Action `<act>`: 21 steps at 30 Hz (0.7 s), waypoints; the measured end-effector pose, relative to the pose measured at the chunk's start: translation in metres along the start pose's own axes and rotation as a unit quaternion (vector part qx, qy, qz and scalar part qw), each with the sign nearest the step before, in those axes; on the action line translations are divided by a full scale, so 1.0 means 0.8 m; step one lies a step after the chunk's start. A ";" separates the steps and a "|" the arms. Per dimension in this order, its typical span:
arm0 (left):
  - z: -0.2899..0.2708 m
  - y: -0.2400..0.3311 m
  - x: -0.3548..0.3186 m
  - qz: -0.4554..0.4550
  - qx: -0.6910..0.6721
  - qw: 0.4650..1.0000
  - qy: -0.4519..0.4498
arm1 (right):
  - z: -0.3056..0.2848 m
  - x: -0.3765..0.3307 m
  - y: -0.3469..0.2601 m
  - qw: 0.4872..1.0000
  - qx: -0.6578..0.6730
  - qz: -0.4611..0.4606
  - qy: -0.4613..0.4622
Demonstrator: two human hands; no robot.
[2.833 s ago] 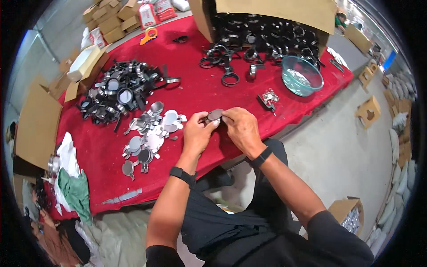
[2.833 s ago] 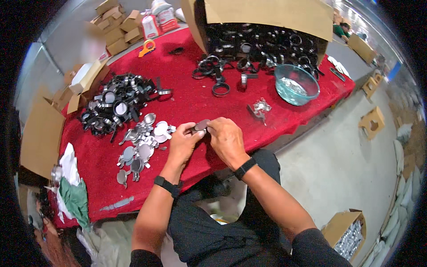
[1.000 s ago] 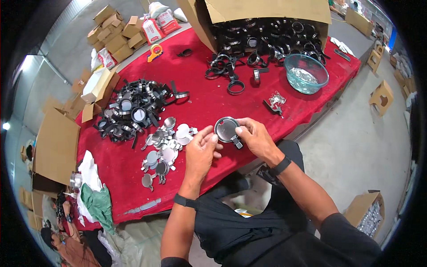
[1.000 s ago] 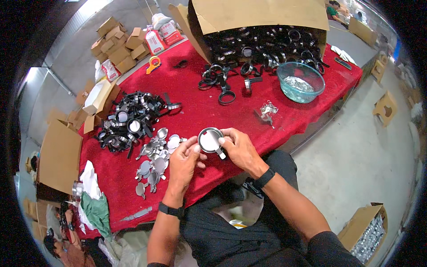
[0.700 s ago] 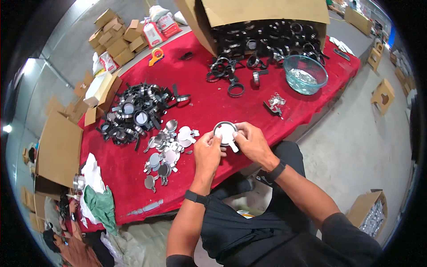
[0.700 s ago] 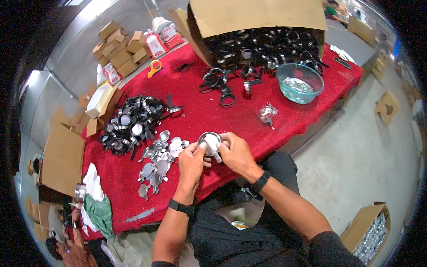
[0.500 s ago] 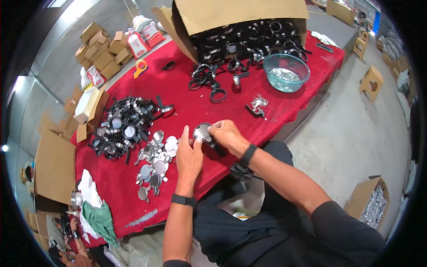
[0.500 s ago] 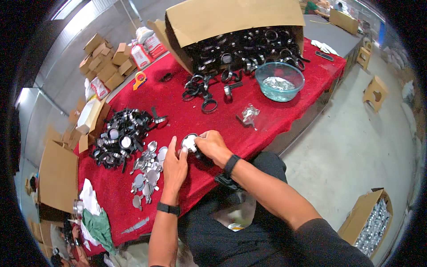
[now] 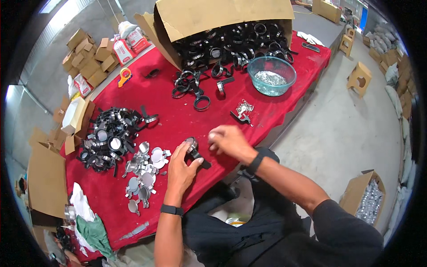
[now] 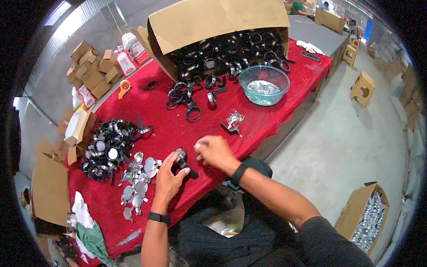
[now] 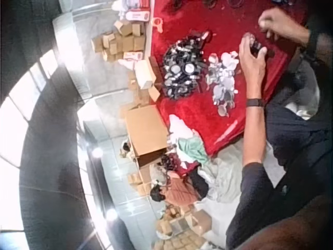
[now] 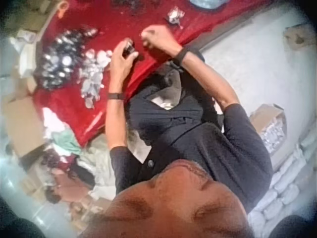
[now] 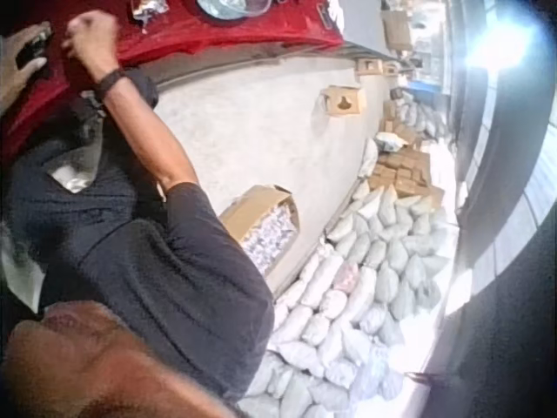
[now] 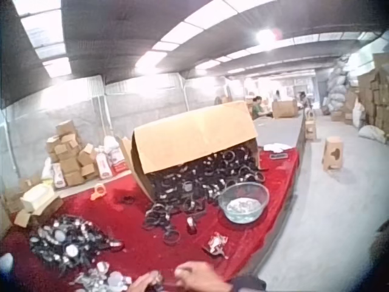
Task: Assembling small mechanical components including brackets and rings on a workbench.
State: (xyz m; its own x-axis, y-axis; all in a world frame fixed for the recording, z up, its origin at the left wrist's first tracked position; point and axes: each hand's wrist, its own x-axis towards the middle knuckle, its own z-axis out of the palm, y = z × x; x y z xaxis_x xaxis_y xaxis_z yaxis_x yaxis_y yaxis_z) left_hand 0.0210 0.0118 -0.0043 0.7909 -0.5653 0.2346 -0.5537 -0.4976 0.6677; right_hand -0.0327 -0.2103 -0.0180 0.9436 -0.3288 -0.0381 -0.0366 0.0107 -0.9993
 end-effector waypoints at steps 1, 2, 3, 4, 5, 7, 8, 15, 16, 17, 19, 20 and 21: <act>0.002 -0.003 -0.001 -0.004 -0.005 1.000 0.007 | -0.032 -0.002 -0.014 0.998 -0.021 -0.046 0.044; 0.002 -0.005 -0.002 -0.010 -0.022 1.000 0.007 | -0.070 0.010 -0.014 0.984 -0.111 -0.084 0.110; 0.004 0.000 -0.001 -0.009 -0.028 1.000 0.005 | -0.111 0.027 -0.014 0.955 -0.174 -0.147 0.190; 0.000 0.005 -0.001 -0.021 -0.040 0.999 -0.001 | -0.138 0.037 -0.024 0.928 -0.223 -0.173 0.244; 0.002 0.012 0.005 -0.026 -0.057 0.998 -0.009 | -0.177 0.053 -0.014 0.902 -0.296 -0.176 0.260; 0.005 0.013 0.009 -0.029 -0.051 0.998 -0.015 | -0.220 0.083 0.006 0.881 -0.390 -0.174 0.203; 0.003 0.011 0.008 -0.033 -0.051 0.998 -0.014 | -0.225 0.092 0.009 0.877 -0.419 -0.169 0.166; 0.002 0.002 0.005 -0.043 -0.070 0.997 -0.012 | -0.213 0.111 0.030 0.863 -0.464 -0.135 0.146; 0.002 0.003 0.006 -0.044 -0.070 0.997 -0.011 | -0.213 0.111 0.029 0.864 -0.464 -0.135 0.145; 0.001 0.006 0.008 -0.047 -0.069 0.996 -0.015 | -0.216 0.109 0.027 0.897 -0.402 -0.110 0.147; 0.002 0.010 0.010 -0.051 -0.070 0.996 -0.020 | -0.228 0.110 0.031 0.925 -0.340 -0.084 0.149; 0.003 0.010 0.010 -0.045 -0.066 0.997 -0.020 | -0.235 0.113 0.031 0.944 -0.281 -0.097 0.146; 0.003 0.010 0.011 -0.040 -0.063 0.997 -0.018 | -0.238 0.116 0.031 0.959 -0.221 -0.111 0.141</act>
State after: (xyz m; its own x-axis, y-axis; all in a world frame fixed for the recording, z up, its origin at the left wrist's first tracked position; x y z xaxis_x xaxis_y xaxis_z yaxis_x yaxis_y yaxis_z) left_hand 0.0228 0.0012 0.0014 0.8195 -0.5523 0.1531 -0.4510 -0.4567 0.7668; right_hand -0.0090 -0.4207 -0.0461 0.8198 -0.5195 0.2407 -0.0392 -0.4703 -0.8816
